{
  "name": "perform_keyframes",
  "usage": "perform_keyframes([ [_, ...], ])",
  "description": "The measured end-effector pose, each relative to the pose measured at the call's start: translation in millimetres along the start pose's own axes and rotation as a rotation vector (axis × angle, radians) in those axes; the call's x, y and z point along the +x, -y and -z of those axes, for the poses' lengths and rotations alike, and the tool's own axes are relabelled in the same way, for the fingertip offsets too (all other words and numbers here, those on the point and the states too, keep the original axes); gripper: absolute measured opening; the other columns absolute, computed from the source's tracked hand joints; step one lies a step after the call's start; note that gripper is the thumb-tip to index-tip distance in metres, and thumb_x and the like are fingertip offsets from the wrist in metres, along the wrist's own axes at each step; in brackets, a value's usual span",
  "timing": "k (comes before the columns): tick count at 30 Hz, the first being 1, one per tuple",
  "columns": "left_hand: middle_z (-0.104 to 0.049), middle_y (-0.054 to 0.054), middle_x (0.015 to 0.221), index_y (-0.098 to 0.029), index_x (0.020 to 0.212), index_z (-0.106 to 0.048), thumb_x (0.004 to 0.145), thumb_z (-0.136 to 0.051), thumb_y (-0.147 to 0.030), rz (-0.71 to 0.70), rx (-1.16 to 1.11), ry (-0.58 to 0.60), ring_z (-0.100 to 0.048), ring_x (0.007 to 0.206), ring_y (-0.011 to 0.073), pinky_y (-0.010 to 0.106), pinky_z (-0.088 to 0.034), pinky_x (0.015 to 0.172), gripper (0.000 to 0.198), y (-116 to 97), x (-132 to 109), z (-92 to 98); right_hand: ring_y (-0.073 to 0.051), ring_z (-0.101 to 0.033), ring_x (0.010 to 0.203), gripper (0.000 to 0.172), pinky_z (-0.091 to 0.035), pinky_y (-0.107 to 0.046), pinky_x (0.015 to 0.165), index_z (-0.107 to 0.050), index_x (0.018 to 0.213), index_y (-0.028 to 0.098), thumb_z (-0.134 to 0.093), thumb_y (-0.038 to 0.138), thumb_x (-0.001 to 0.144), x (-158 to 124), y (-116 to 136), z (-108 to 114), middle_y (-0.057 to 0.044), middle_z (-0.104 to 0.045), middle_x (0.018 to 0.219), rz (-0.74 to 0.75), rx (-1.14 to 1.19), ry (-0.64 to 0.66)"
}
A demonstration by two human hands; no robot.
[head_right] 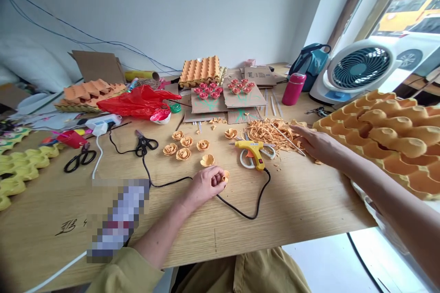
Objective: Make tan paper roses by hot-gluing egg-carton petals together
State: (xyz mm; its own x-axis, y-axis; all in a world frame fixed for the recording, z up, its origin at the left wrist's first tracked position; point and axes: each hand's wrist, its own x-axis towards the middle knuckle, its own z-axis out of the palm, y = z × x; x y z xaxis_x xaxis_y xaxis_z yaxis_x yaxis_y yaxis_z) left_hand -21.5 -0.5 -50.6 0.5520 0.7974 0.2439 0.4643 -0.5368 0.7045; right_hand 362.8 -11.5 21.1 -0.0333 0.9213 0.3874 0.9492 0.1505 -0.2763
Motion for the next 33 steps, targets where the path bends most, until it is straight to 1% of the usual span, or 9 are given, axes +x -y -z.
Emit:
perform_keyframes([
  [2, -0.057, -0.004, 0.073, -0.020, 0.080, -0.057, 0.074, -0.065, -0.009, -0.012, 0.003, 0.002, -0.049, 0.057, 0.0090, 0.022, -0.041, 0.057, 0.014, 1, 0, 0.2, -0.034, -0.073, 0.100, 0.032, -0.052, -0.048, 0.095, -0.070, 0.114, 0.027, -0.053, 0.019, 0.088, -16, 3, 7, -0.012, -0.080, 0.094, -0.031, -0.035, -0.008],
  [6, -0.057, -0.003, 0.074, -0.020, 0.079, -0.056, 0.078, -0.063, -0.011, -0.034, 0.006, -0.001, -0.050, 0.058, 0.0095, 0.022, -0.041, 0.057, 0.011, 2, -1, 0.2, -0.038, -0.070, 0.109, 0.049, -0.054, -0.052, 0.094, -0.054, 0.136, 0.026, -0.056, 0.026, 0.087, -43, 15, 9, -0.020, -0.066, 0.134, -0.090, -0.050, -0.035],
  [9, -0.058, -0.002, 0.075, -0.020, 0.080, -0.056, 0.080, -0.063, -0.013, -0.031, 0.008, -0.015, -0.051, 0.060, 0.0097, 0.021, -0.043, 0.058, 0.009, 1, -1, 0.2, -0.043, -0.068, 0.112, 0.033, -0.051, -0.060, 0.095, -0.063, 0.122, 0.025, -0.051, 0.029, 0.091, -51, 36, 0, -0.020, -0.076, 0.110, -0.130, -0.025, -0.076],
  [12, -0.058, -0.002, 0.076, -0.020, 0.083, -0.058, 0.081, -0.063, -0.014, -0.066, 0.007, -0.060, -0.051, 0.059, 0.0090, 0.021, -0.043, 0.058, 0.007, -3, -2, 0.8, -0.041, -0.063, 0.122, 0.036, -0.049, -0.059, 0.100, -0.060, 0.128, 0.025, -0.049, 0.029, 0.094, -45, 65, -10, -0.020, -0.071, 0.126, -0.113, 0.088, -0.082],
  [14, -0.058, -0.002, 0.076, -0.019, 0.086, -0.059, 0.083, -0.063, -0.015, -0.100, 0.010, -0.117, -0.050, 0.059, 0.0083, 0.021, -0.044, 0.059, 0.006, -7, -3, 2.0, -0.036, -0.071, 0.109, 0.040, -0.054, -0.054, 0.094, -0.057, 0.132, 0.029, -0.055, 0.031, 0.093, -38, 88, -20, -0.014, -0.074, 0.122, -0.077, 0.222, -0.006],
  [16, -0.058, -0.002, 0.075, -0.020, 0.087, -0.060, 0.084, -0.064, -0.019, -0.111, 0.028, -0.176, -0.052, 0.061, 0.0091, 0.021, -0.045, 0.060, 0.005, -12, -4, 3.4, -0.032, -0.075, 0.095, 0.027, -0.060, -0.049, 0.082, -0.065, 0.118, 0.033, -0.056, 0.036, 0.094, -31, 111, -33, -0.007, -0.078, 0.110, -0.043, 0.372, 0.101],
  [22, -0.059, -0.002, 0.073, -0.021, 0.091, -0.061, 0.086, -0.064, -0.021, -0.128, 0.045, -0.297, -0.051, 0.058, 0.0086, 0.021, -0.047, 0.060, 0.006, -25, -8, 6.1, -0.025, -0.075, 0.089, 0.033, -0.063, -0.042, 0.082, -0.067, 0.115, 0.027, -0.060, 0.050, 0.092, -29, 164, -75, -0.008, -0.075, 0.109, -0.124, 1.068, 0.381],
  [27, -0.061, -0.002, 0.073, -0.021, 0.092, -0.062, 0.088, -0.063, -0.021, -0.151, 0.066, -0.342, -0.052, 0.059, 0.0090, 0.022, -0.049, 0.060, 0.004, -32, -11, 3.3, -0.020, -0.070, 0.083, 0.024, -0.059, -0.039, 0.082, -0.073, 0.099, 0.031, -0.070, 0.050, 0.085, -36, 171, -81, -0.002, -0.075, 0.097, -0.242, 1.406, 0.615],
  [33, -0.063, 0.000, 0.078, -0.020, 0.094, -0.062, 0.089, -0.063, -0.020, -0.251, 0.077, -0.340, -0.052, 0.060, 0.0089, 0.023, -0.049, 0.059, 0.005, -34, -12, -0.9, -0.016, -0.064, 0.077, 0.022, -0.054, -0.034, 0.081, -0.072, 0.086, 0.025, -0.075, 0.046, 0.083, -41, 169, -83, 0.000, -0.069, 0.082, -0.291, 1.509, 0.604],
])
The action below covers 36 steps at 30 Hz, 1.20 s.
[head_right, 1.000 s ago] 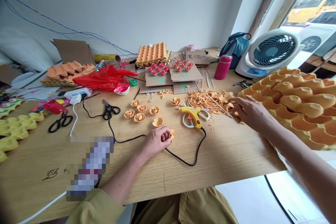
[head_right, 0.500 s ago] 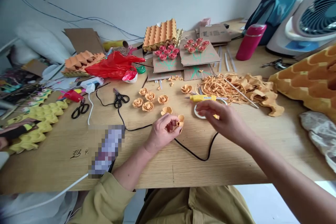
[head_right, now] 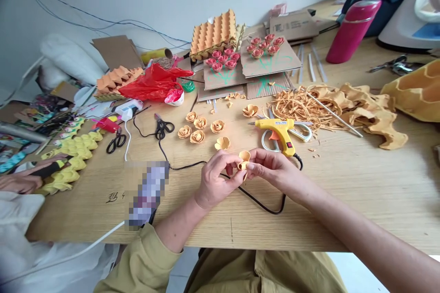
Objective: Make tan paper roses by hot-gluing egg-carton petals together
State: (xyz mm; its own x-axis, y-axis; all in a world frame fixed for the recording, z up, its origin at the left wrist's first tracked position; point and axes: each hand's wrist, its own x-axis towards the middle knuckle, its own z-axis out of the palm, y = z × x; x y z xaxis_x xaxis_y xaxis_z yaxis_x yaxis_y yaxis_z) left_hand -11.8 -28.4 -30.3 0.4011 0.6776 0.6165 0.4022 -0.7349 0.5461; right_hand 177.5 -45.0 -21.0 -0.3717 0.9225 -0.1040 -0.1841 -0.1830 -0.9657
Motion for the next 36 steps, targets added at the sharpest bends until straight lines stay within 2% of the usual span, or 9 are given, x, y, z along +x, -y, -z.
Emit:
perform_keyframes([
  [4, -0.065, 0.000, 0.081, -0.020, 0.096, -0.062, 0.089, -0.065, -0.019, -0.062, 0.005, -0.033, -0.053, 0.061, 0.0092, 0.022, -0.048, 0.057, 0.007, 0, 0, -1.1, -0.014, -0.062, 0.077, 0.022, -0.051, -0.031, 0.079, -0.072, 0.087, 0.022, -0.076, 0.044, 0.083, 0, -4, 1, 0.001, -0.067, 0.081, 0.017, 0.039, -0.003],
  [9, -0.064, 0.000, 0.080, -0.019, 0.097, -0.063, 0.089, -0.067, -0.018, -0.087, -0.018, -0.049, -0.052, 0.059, 0.0084, 0.021, -0.049, 0.056, 0.009, 0, 1, -1.2, -0.014, -0.059, 0.079, 0.022, -0.049, -0.030, 0.079, -0.074, 0.091, 0.022, -0.076, 0.042, 0.084, -1, -5, 3, 0.000, -0.067, 0.083, 0.060, -0.027, 0.018],
  [15, -0.064, -0.001, 0.081, -0.019, 0.100, -0.062, 0.089, -0.067, -0.017, -0.135, -0.029, -0.068, -0.052, 0.058, 0.0072, 0.020, -0.049, 0.056, 0.013, 2, 0, -1.8, -0.015, -0.062, 0.079, 0.018, -0.050, -0.031, 0.080, -0.075, 0.093, 0.023, -0.072, 0.040, 0.088, 0, -4, 4, 0.000, -0.069, 0.083, 0.066, -0.038, 0.028],
  [24, -0.070, 0.002, 0.088, -0.019, 0.102, -0.063, 0.090, -0.064, -0.018, -0.245, 0.153, -0.038, -0.067, 0.074, 0.0116, 0.021, -0.057, 0.068, 0.012, 3, 0, 1.7, -0.015, -0.063, 0.081, 0.021, -0.050, -0.030, 0.081, -0.073, 0.094, 0.022, -0.073, 0.042, 0.087, -1, -6, 3, 0.000, -0.071, 0.084, 0.054, -0.022, 0.032],
  [30, -0.070, 0.004, 0.090, -0.018, 0.106, -0.064, 0.093, -0.062, -0.023, -0.169, 0.209, -0.039, -0.069, 0.078, 0.0141, 0.025, -0.060, 0.071, 0.014, 4, 1, 2.1, -0.015, -0.062, 0.076, 0.030, -0.050, -0.032, 0.077, -0.070, 0.088, 0.021, -0.074, 0.050, 0.083, 7, -10, 3, 0.000, -0.067, 0.079, 0.081, -0.030, -0.008],
  [36, -0.069, 0.004, 0.091, -0.018, 0.105, -0.066, 0.092, -0.064, -0.024, -0.124, 0.166, -0.028, -0.069, 0.082, 0.0143, 0.025, -0.059, 0.075, 0.014, 3, 0, 1.4, -0.014, -0.061, 0.076, 0.032, -0.049, -0.032, 0.079, -0.067, 0.086, 0.021, -0.081, 0.048, 0.077, 8, -12, 4, 0.002, -0.065, 0.078, 0.051, 0.025, -0.049],
])
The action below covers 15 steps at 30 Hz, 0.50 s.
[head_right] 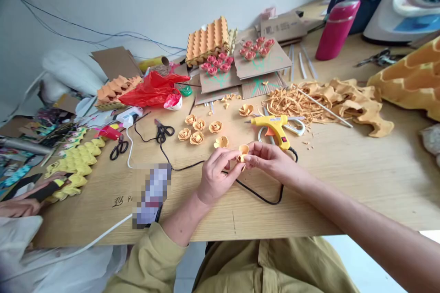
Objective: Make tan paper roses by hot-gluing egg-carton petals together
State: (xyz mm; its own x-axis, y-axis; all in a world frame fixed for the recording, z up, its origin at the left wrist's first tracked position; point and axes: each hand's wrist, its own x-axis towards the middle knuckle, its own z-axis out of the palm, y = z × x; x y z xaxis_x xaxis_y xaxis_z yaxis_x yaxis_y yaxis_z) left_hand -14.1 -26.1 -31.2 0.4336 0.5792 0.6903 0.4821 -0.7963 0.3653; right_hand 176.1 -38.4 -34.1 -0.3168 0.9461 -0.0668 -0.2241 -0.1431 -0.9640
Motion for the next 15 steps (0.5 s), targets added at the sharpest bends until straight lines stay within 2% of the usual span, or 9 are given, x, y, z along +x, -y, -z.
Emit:
perform_keyframes([
  [3, -0.068, 0.003, 0.088, -0.018, 0.103, -0.066, 0.092, -0.065, -0.023, 0.018, -0.032, -0.002, -0.066, 0.076, 0.0122, 0.023, -0.057, 0.071, 0.013, -1.1, 0.5, -0.8, -0.015, -0.061, 0.076, 0.032, -0.049, -0.032, 0.079, -0.067, 0.085, 0.022, -0.085, 0.046, 0.073, -1.6, 2.3, 0.7, 0.002, -0.066, 0.077, -0.029, 0.024, -0.006],
  [8, -0.066, 0.001, 0.085, -0.018, 0.103, -0.066, 0.092, -0.065, -0.025, 0.056, -0.089, -0.002, -0.053, 0.059, 0.0077, 0.022, -0.053, 0.064, 0.013, -3.1, 0.8, -3.6, -0.015, -0.062, 0.075, 0.030, -0.050, -0.031, 0.078, -0.068, 0.082, 0.022, -0.082, 0.047, 0.076, -3.5, 4.9, 1.9, 0.001, -0.068, 0.075, -0.013, 0.004, 0.013],
  [12, -0.065, 0.001, 0.087, -0.018, 0.103, -0.065, 0.092, -0.066, -0.025, 0.042, -0.108, -0.012, -0.049, 0.057, 0.0066, 0.022, -0.052, 0.063, 0.013, -3.3, 1.2, -3.8, -0.014, -0.062, 0.075, 0.024, -0.050, -0.030, 0.078, -0.070, 0.084, 0.022, -0.080, 0.043, 0.080, -3.4, 3.3, 2.8, 0.002, -0.067, 0.075, -0.011, 0.030, 0.032],
  [15, -0.064, 0.001, 0.089, -0.019, 0.111, -0.066, 0.094, -0.062, -0.027, 0.060, -0.121, 0.040, -0.049, 0.059, 0.0071, 0.023, -0.053, 0.065, 0.019, -1.7, 0.9, -0.6, -0.013, -0.063, 0.075, 0.020, -0.052, -0.030, 0.079, -0.071, 0.086, 0.023, -0.078, 0.041, 0.082, -3.3, 4.1, 3.1, 0.002, -0.067, 0.079, -0.046, 0.091, 0.031],
])
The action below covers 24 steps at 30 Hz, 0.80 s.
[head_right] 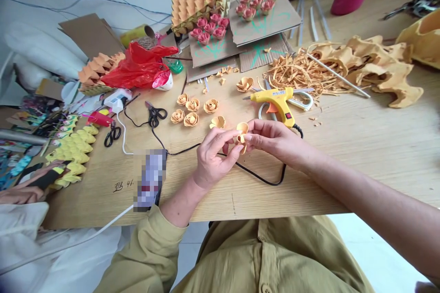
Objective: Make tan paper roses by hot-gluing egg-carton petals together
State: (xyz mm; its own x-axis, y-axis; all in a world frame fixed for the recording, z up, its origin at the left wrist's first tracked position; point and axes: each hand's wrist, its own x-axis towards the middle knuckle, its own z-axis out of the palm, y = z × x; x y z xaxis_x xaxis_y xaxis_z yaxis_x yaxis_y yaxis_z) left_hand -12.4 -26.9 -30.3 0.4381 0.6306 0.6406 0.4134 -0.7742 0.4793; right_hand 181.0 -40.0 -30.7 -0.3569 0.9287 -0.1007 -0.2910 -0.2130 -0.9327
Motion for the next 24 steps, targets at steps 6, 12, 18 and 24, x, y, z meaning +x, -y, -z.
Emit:
perform_keyframes([
  [6, -0.060, 0.003, 0.094, -0.021, 0.128, -0.060, 0.097, -0.055, -0.033, 0.039, -0.057, 0.017, -0.051, 0.065, 0.0097, 0.025, -0.053, 0.064, 0.034, 4, 1, 9.3, -0.017, -0.066, 0.076, 0.029, -0.055, -0.033, 0.075, -0.071, 0.083, 0.022, -0.078, 0.050, 0.077, -3, 5, 1, -0.002, -0.070, 0.081, -0.136, 0.021, 0.006],
  [12, -0.058, 0.012, 0.116, -0.017, 0.121, -0.062, 0.091, -0.063, -0.035, 0.014, -0.184, 0.068, -0.060, 0.102, 0.0199, 0.030, -0.056, 0.079, 0.035, 3, 8, 12.4, -0.015, -0.061, 0.063, 0.027, -0.052, -0.030, 0.062, -0.077, 0.080, 0.023, -0.080, 0.049, 0.075, -5, 3, 2, -0.002, -0.070, 0.072, -0.211, 0.066, 0.001],
  [18, -0.069, 0.007, 0.106, -0.018, 0.103, -0.064, 0.088, -0.065, -0.015, 0.039, -0.293, 0.143, -0.065, 0.100, 0.0170, 0.031, -0.055, 0.083, 0.016, 2, 9, 7.7, -0.014, -0.057, 0.063, 0.033, -0.050, -0.030, 0.062, -0.074, 0.077, 0.022, -0.080, 0.053, 0.073, -4, 3, 0, -0.001, -0.065, 0.070, -0.190, -0.026, 0.046],
  [24, -0.068, 0.004, 0.095, -0.018, 0.093, -0.062, 0.084, -0.067, -0.012, 0.150, -0.200, 0.125, -0.064, 0.089, 0.0144, 0.025, -0.053, 0.072, 0.012, 7, 5, 1.4, -0.020, -0.064, 0.078, 0.039, -0.053, -0.035, 0.074, -0.071, 0.091, 0.023, -0.064, 0.061, 0.085, -5, 8, -1, -0.005, -0.071, 0.083, -0.021, -0.401, -0.055],
])
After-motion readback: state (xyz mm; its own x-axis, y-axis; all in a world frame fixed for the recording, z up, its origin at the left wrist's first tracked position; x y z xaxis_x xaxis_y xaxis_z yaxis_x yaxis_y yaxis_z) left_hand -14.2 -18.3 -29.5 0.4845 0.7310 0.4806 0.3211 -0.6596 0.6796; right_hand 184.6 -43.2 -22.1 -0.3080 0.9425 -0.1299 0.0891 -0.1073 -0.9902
